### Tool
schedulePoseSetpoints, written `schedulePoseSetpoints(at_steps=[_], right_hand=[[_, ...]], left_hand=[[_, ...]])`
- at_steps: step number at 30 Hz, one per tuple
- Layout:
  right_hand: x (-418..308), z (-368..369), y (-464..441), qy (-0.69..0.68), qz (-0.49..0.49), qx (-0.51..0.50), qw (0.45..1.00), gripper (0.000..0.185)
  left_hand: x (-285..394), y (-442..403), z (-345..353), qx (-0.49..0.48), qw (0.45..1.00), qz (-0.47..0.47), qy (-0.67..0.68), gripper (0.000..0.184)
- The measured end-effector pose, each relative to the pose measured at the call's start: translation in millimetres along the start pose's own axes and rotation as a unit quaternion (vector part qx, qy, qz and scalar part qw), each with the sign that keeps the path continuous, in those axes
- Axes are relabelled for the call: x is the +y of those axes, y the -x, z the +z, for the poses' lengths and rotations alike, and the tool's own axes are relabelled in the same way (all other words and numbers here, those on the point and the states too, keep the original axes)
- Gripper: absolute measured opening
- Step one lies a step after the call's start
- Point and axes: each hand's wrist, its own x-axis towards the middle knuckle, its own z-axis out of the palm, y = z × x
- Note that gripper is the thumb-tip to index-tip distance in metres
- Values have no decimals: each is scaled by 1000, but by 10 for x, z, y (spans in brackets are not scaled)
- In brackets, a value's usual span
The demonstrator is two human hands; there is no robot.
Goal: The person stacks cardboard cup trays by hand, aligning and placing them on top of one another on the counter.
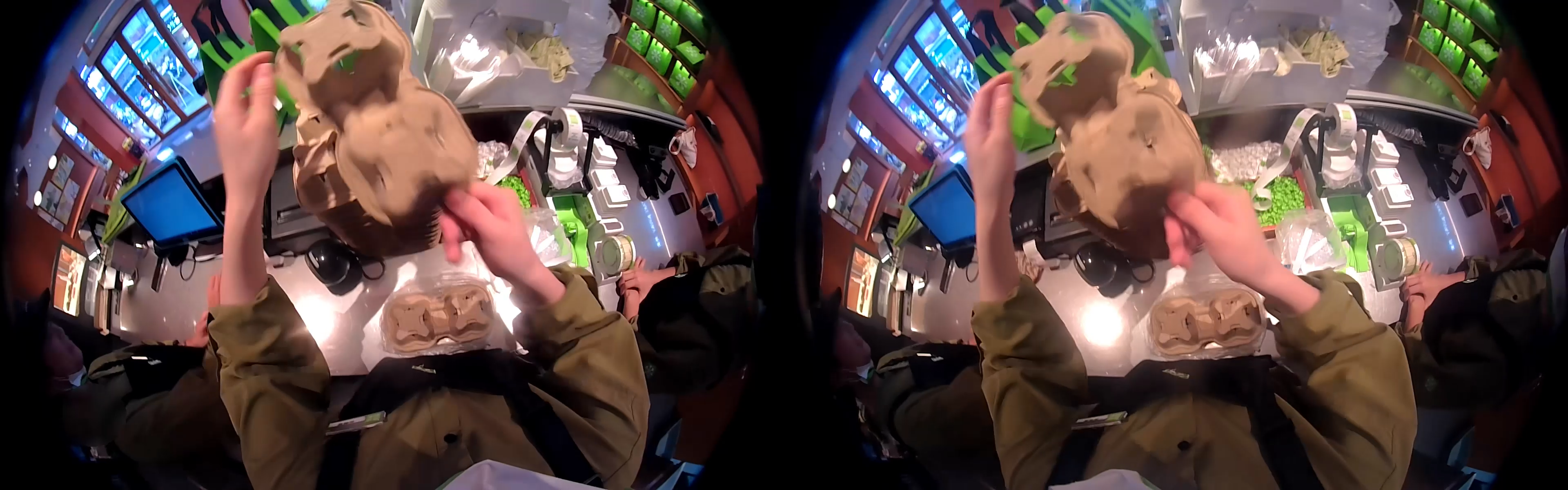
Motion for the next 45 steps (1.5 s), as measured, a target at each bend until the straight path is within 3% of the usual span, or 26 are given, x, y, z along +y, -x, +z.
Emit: schedulePoseSetpoints(at_steps=[4, 7, 8, 10, 12, 14, 20, 26, 28, 29, 31, 33, 34, 36, 37, 39, 42, 45], right_hand=[[104, 75, -487, -134, -11, 41, 990, 24], [157, 13, -579, -120, 21, 54, 991, 25], [176, -16, -589, -109, 36, 44, 992, 26], [217, -87, -590, -97, 66, 30, 993, 27], [260, -147, -601, -97, 92, 19, 991, 28], [320, -189, -561, -63, 83, 14, 994, 31], [617, -464, 63, 31, 73, 36, 996, 31], [1046, -742, 846, 25, 166, 121, 978, 25], [1445, -849, 1091, 243, 106, 177, 948, 19], [1572, -884, 1221, 297, 112, 183, 930, 18], [1824, -836, 1435, 372, 135, 203, 896, 16], [2085, -762, 1532, 386, 148, 220, 884, 13], [2163, -693, 1563, 377, 148, 225, 886, 12], [2208, -633, 1549, 348, 135, 265, 889, 12], [2149, -629, 1567, 326, 157, 290, 886, 12], [1990, -591, 1493, 281, 183, 310, 889, 12], [2093, -642, 1477, 366, 110, 334, 862, 13], [2136, -725, 1486, 384, 152, 293, 862, 11]], left_hand=[[-296, -161, 445, -164, 986, -6, -27, 34], [-377, -169, 664, -235, 971, -8, -51, 40], [-393, -155, 708, -273, 959, -50, -52, 41], [-386, -127, 803, -304, 951, -28, -55, 42], [-217, -73, 840, -366, 929, -54, 1, 40], [-40, -76, 840, -428, 892, 0, -147, 38], [-326, 113, 928, -337, 935, 76, -85, 35], [-103, 305, 744, -322, 925, 134, -153, 35], [244, 596, 548, -164, 924, 294, -179, 28], [204, 960, 385, -168, 948, 248, -109, 19], [-44, 1713, 60, -301, 924, 237, 7, 5], [60, 2066, 416, -314, 940, 130, 24, 22], [26, 2274, 364, -405, 914, -28, -14, 21], [-39, 2700, 232, -564, 740, -311, -193, 24], [-222, 2954, 205, -557, 730, -339, -203, 23], [-564, 3362, 113, -503, 774, -344, -169, 22], [-878, 3688, 42, -453, 808, -348, -146, 21], [-1037, 3869, -54, -427, 820, -353, -144, 20]])
